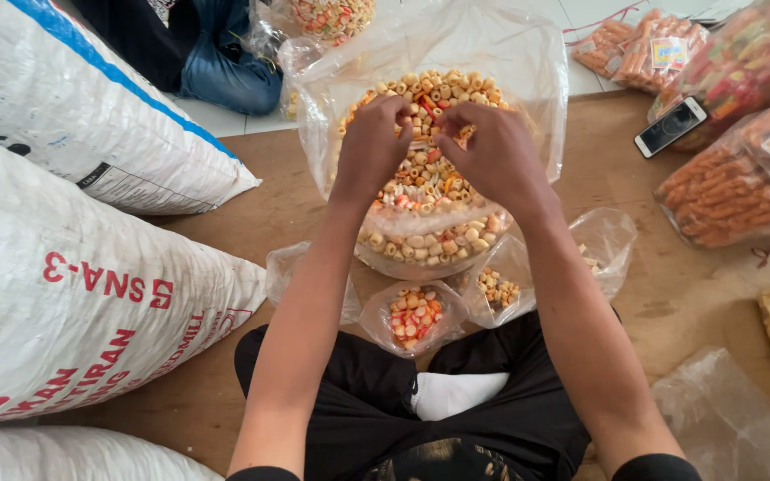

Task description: The person sits on the floor and sorts small ring-shaped snacks from a large clear bag into smaller clear bags. They use both hands to pick and place the snacks, occasionally adjusting the bags. Another person is visible in the background performing a similar task.

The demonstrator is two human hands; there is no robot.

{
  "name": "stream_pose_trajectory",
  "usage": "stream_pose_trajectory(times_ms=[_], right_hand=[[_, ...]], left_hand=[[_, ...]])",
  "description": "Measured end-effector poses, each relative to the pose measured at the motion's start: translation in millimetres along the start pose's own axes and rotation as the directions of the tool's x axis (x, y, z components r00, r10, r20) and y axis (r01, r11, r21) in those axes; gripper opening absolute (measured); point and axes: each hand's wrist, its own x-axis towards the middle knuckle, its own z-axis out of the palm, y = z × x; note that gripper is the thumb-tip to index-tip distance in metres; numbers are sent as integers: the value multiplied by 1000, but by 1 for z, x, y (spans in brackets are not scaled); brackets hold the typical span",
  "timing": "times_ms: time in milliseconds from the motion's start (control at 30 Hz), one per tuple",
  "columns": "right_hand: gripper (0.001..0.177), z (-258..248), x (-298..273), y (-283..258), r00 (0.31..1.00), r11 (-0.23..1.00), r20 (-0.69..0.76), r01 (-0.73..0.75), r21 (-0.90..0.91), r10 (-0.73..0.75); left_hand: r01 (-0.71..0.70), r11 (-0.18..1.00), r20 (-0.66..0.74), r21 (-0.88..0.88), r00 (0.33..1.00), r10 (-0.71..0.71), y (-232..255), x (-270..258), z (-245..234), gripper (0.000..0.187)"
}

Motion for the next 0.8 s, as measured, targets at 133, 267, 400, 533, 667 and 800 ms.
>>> stream_pose_trajectory(times_ms=[133, 267, 400, 533, 667, 800], right_hand=[[22, 41, 58, 34, 982, 962, 144, -82, -260, 122], [13, 77, 86, 53, 944, 867, 263, -47, -495, 201], [11, 125, 102, 119, 957, 857, 280, 79, -509, 78], [15, 124, 96, 108, 955, 859, 280, 64, -509, 94], [16, 122, 89, 113, 951, 856, 305, 115, -504, 52], [13, 115, 88, 108, 952, 847, 305, 135, -513, 33]], left_hand=[[152, 958, 68, 244, 982, -174, -36, 23, 24, 9], [21, 951, 111, 310, 992, -58, -23, 22, 20, 29], [0, 941, 245, 337, 965, -87, -29, 31, 42, 18], [-3, 944, 256, 329, 963, -86, -31, 27, 46, 18], [-9, 959, 233, 285, 971, -60, -24, 23, 36, 17], [30, 981, 202, 191, 977, -69, -20, 21, 35, 15]])
